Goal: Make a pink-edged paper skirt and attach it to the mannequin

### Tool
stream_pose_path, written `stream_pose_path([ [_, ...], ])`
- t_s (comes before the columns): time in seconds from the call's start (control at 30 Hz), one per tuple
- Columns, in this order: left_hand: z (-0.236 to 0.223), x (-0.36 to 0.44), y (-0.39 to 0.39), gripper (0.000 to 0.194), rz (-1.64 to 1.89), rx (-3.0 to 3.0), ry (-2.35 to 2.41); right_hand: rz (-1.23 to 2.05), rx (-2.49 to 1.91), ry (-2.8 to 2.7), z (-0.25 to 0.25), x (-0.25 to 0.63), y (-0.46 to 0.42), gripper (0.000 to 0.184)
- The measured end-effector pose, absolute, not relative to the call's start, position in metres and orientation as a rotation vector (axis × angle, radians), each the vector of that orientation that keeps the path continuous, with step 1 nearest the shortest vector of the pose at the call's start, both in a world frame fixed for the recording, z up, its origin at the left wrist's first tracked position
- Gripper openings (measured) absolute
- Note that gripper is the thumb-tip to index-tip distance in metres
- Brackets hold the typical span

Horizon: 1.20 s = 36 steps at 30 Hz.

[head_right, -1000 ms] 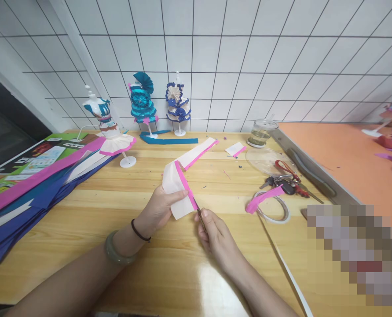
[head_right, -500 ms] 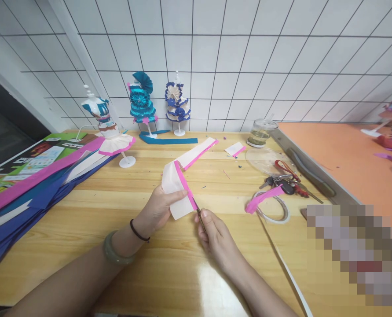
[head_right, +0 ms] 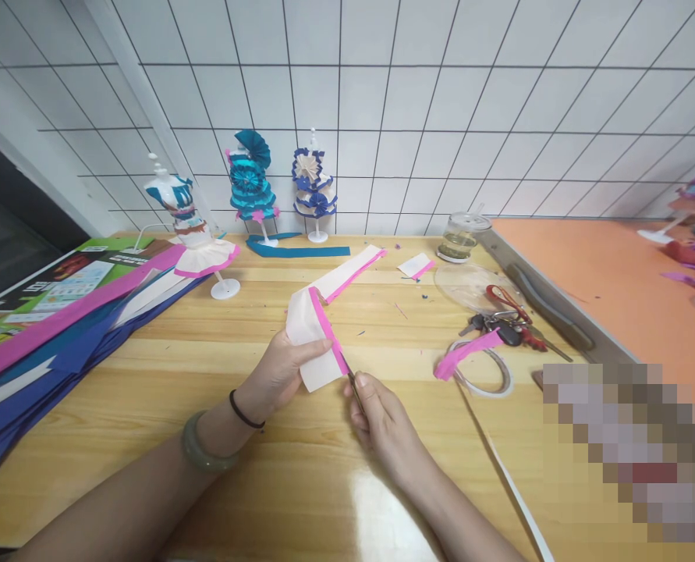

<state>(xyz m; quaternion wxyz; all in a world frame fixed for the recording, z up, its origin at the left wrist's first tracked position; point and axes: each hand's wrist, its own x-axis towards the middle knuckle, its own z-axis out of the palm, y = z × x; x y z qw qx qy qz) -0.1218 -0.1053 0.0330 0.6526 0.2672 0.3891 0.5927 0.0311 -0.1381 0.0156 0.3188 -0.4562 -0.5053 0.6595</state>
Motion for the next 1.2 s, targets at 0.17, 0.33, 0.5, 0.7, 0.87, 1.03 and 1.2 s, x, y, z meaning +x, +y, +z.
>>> stream_pose_path([
  [0.17,0.0322,-0.1217,-0.1052,0.038,1.337,0.612,0.897,1.734,-1.195,-1.344,0.0145,0.0313,-0.1381,0.041],
  [0.33,0.0328,-0.1217,-0.1048,0.039,1.33,0.602,0.907,1.741,-1.196,-1.321,0.0153,0.0305,-0.1385,0.041],
  [0.5,0.0326,-0.1222,-0.105,0.039,1.323,0.605,0.886,1.735,-1.197,-1.307,0.0161,0.03,-0.1391,0.041],
  [0.7,0.0332,-0.1224,-0.1049,0.04,1.328,0.606,0.885,1.74,-1.204,-1.311,0.0159,0.0307,-0.1389,0.04],
  [0.87,0.0323,-0.1222,-0.1044,0.039,1.328,0.605,0.887,1.75,-1.203,-1.289,0.0152,0.03,-0.1384,0.039],
  [1.03,0.0301,-0.1229,-0.1037,0.039,1.329,0.62,0.856,1.753,-1.232,-1.282,0.0133,0.03,-0.1377,0.041],
  [1.2,0.03,-0.124,-0.1047,0.035,1.263,0.666,0.818,1.734,-1.233,-1.293,0.0124,0.0304,-0.1375,0.04],
])
